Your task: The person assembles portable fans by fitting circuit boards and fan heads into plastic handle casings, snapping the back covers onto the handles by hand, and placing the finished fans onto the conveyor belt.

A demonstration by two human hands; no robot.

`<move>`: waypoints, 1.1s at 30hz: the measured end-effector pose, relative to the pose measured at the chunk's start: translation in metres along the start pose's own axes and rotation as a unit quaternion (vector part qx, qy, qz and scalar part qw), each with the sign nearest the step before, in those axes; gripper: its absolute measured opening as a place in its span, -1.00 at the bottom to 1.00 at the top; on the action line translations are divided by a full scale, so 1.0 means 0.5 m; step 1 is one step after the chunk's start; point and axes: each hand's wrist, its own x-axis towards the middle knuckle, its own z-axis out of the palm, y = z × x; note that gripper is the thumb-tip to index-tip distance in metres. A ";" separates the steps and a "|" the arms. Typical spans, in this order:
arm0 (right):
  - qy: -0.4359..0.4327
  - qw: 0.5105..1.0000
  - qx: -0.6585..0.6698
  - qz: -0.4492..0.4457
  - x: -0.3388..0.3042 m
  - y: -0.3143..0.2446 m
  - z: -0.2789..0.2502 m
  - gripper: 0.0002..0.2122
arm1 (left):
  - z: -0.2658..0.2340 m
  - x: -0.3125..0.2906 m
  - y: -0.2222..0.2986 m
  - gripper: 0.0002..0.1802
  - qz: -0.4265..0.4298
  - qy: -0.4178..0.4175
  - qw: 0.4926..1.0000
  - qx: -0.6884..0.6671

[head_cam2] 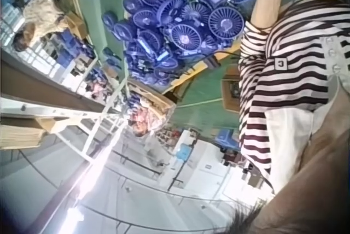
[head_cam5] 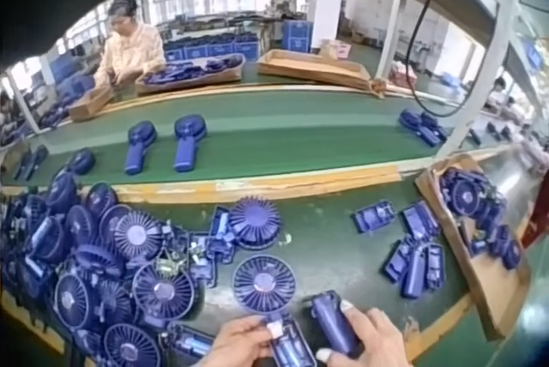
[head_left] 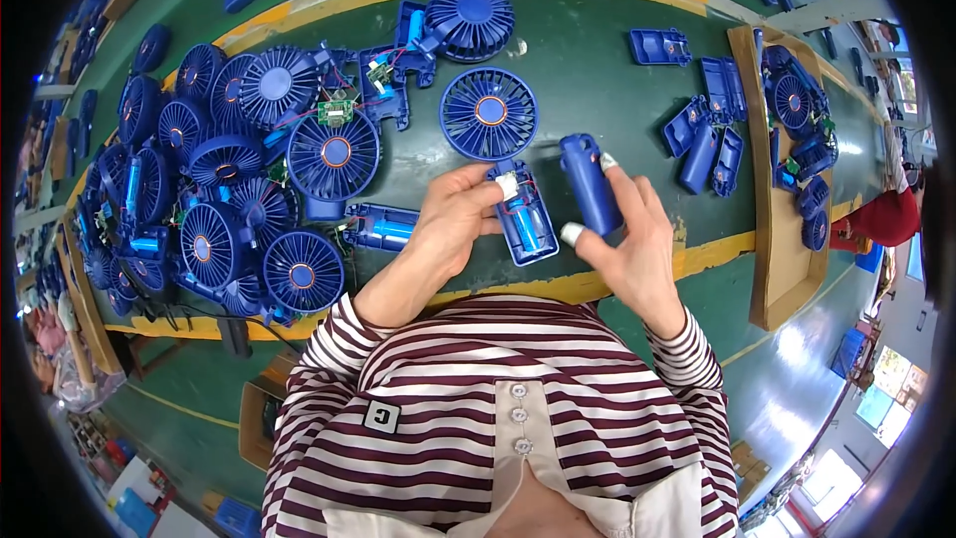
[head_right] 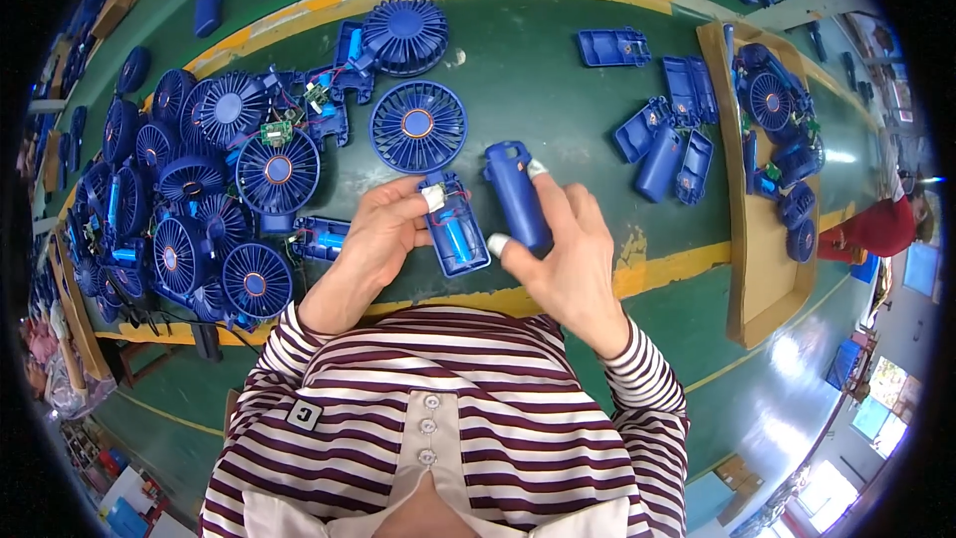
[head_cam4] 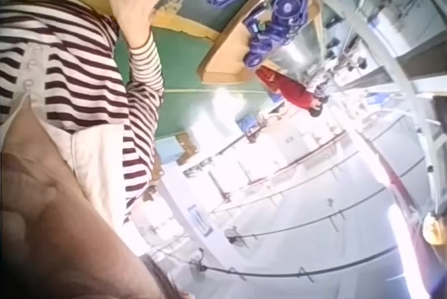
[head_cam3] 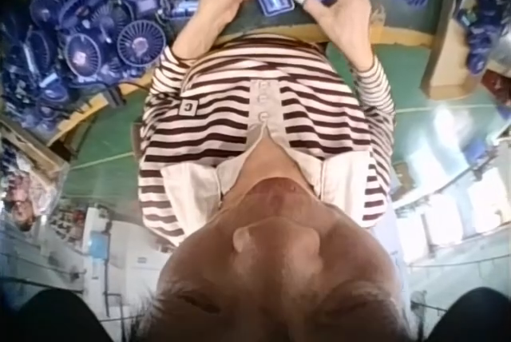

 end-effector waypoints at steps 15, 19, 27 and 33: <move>-0.054 0.990 -0.040 -0.122 -0.011 -0.067 0.035 -0.43 | 0.012 -0.011 0.009 -0.53 0.012 -0.004 0.993 -0.121; -0.055 0.989 -0.054 -0.124 -0.008 -0.067 0.046 -0.39 | 0.007 -0.003 0.004 -0.55 0.005 -0.016 0.993 -0.118; -0.070 0.980 -0.092 -0.164 -0.004 -0.060 0.050 -0.39 | 0.002 0.002 -0.003 -0.58 0.010 -0.013 0.994 -0.108; -0.077 0.973 -0.113 -0.184 -0.002 -0.055 0.049 -0.38 | 0.012 -0.001 0.007 -0.65 0.001 0.006 0.996 -0.090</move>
